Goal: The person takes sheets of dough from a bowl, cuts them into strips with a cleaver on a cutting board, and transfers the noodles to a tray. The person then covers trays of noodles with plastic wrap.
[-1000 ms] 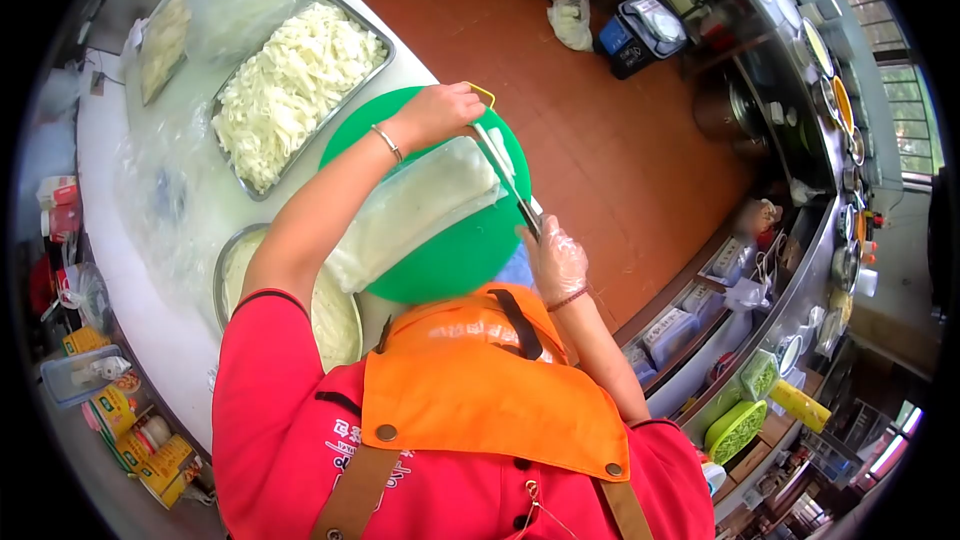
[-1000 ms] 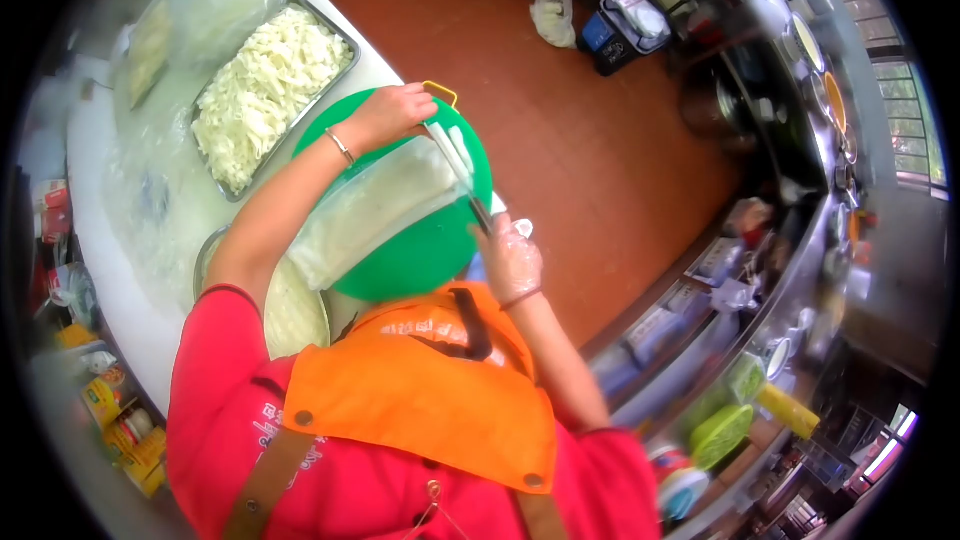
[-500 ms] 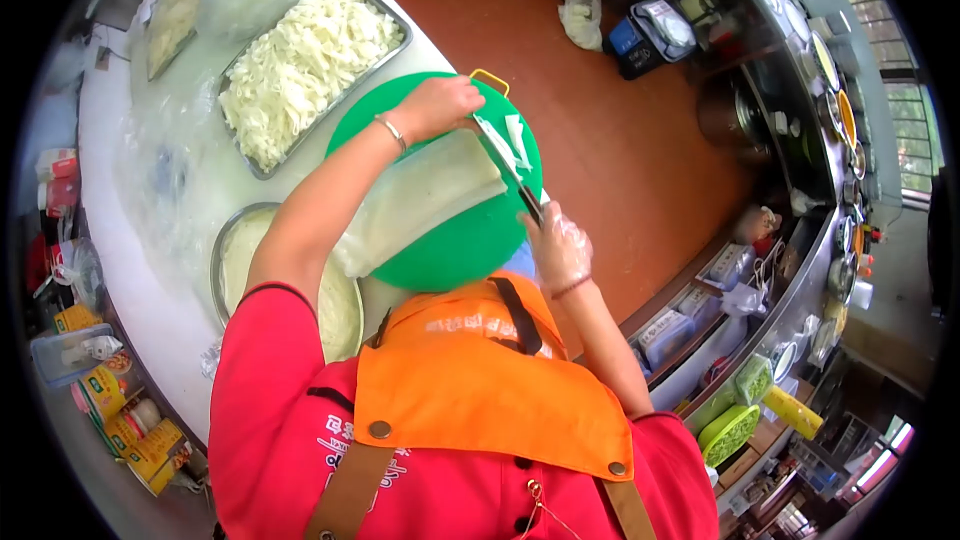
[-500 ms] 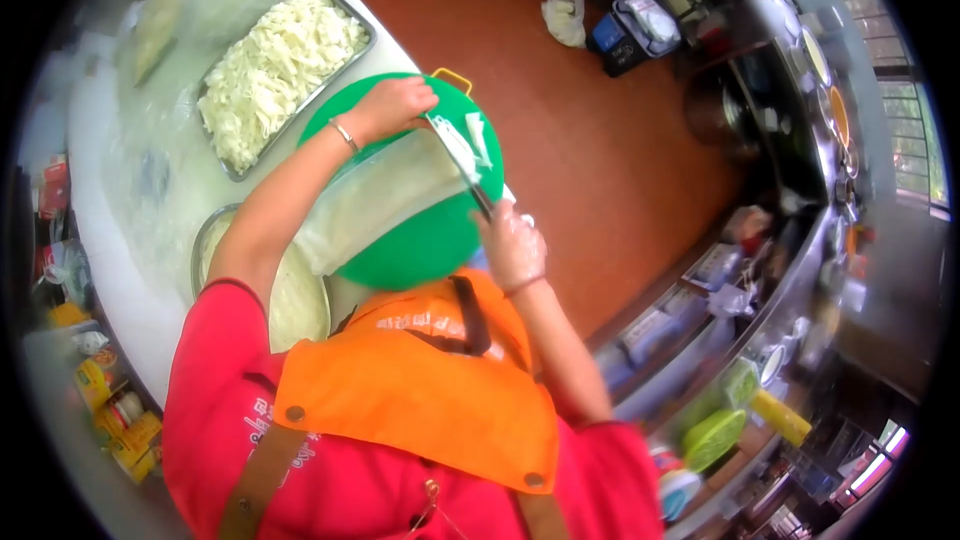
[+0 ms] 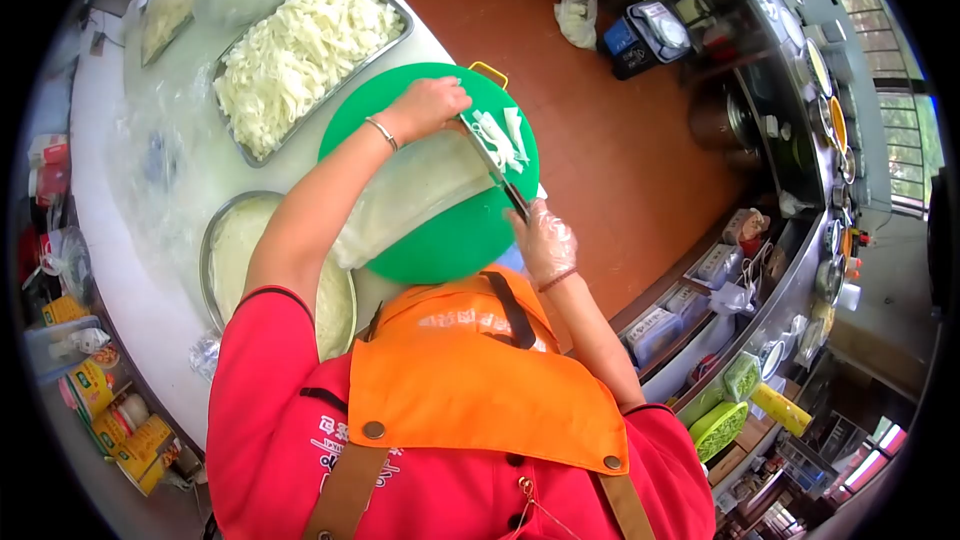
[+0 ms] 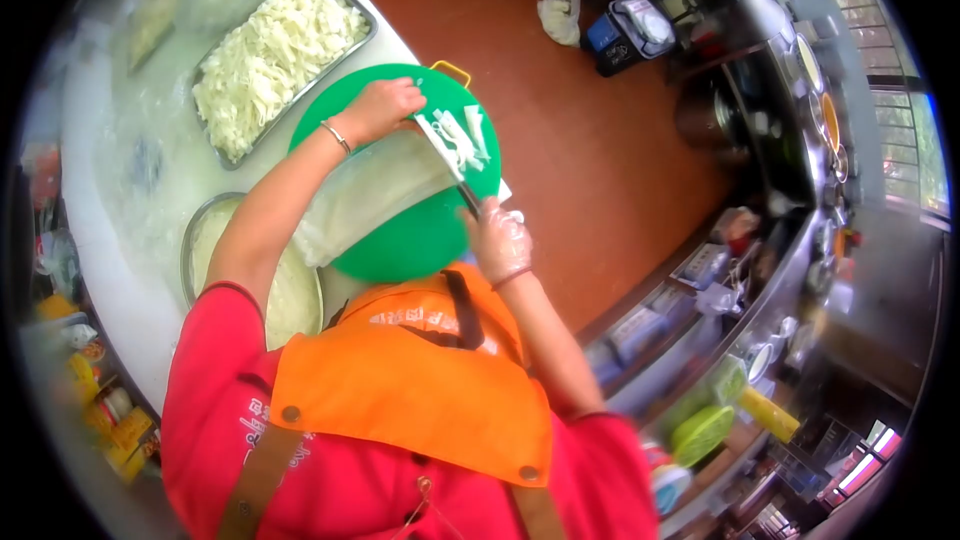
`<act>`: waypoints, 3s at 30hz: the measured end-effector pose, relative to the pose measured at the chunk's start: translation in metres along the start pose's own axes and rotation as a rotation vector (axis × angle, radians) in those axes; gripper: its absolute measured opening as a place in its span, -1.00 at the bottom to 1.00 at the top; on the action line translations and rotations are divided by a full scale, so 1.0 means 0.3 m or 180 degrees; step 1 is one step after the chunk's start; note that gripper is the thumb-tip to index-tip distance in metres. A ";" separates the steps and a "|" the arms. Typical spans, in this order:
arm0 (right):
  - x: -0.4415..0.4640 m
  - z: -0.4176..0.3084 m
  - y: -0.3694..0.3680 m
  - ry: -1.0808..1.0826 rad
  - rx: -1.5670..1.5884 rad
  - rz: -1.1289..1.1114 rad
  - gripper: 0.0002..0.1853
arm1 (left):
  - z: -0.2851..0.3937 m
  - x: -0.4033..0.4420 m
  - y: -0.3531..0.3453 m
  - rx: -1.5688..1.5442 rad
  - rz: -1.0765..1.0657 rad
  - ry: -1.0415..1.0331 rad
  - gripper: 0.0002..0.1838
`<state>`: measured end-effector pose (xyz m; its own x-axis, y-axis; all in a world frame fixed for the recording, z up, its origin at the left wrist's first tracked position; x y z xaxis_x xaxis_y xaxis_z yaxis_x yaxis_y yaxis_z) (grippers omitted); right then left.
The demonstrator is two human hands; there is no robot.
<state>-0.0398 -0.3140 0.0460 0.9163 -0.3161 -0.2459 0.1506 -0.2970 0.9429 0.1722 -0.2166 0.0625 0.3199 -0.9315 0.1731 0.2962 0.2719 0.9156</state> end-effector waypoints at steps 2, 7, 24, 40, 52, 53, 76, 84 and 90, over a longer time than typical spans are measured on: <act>-0.008 -0.032 0.073 -0.0029 -0.0045 -0.0063 -0.59 | 0.029 -0.013 0.069 0.0052 0.0166 -0.0066 -0.68; 0.033 -0.031 -0.047 0.0127 0.0132 -0.0035 -0.57 | -0.001 -0.027 0.028 0.0222 0.0010 -0.0049 -0.69; 0.052 -0.078 -0.078 0.0201 0.0209 -0.0234 -0.57 | -0.037 -0.118 0.011 0.0164 -0.0084 0.0108 -0.63; -0.008 -0.163 -0.041 0.0395 0.0459 -0.0358 -0.57 | 0.009 -0.206 0.096 0.0061 0.0213 0.0206 -0.63; 0.018 -0.206 -0.079 0.0272 0.0494 -0.0574 -0.59 | -0.057 -0.237 0.104 0.0067 0.0246 0.0195 -0.62; -0.003 -0.208 -0.064 0.0296 0.0445 -0.0528 -0.59 | -0.069 -0.243 0.092 -0.0024 0.0179 0.0233 -0.61; -0.058 -0.278 0.007 0.0460 0.0462 -0.0660 -0.56 | 0.006 -0.352 0.187 -0.0040 0.0314 0.0425 -0.62; -0.008 -0.279 -0.047 0.0546 0.0271 -0.0535 -0.57 | -0.049 -0.371 0.155 -0.0038 0.0389 0.0436 -0.60; -0.048 -0.288 -0.119 0.0492 0.0414 -0.0673 -0.59 | -0.063 -0.425 0.052 0.0049 0.0094 0.0568 -0.60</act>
<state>-0.0262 -0.2208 0.0351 0.9168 -0.0967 -0.3875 0.3047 -0.4579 0.8351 0.1531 -0.0889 0.0479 0.4833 -0.8652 0.1340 0.2710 0.2934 0.9167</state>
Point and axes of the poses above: each hand's wrist, its own x-axis towards the middle knuckle, its own y-axis out of the back of the hand, z = x × y, the point moved 10 cm from there along x, towards the middle knuckle, and after that the axes turned 7 degrees about -x, right-handed, at the moved point
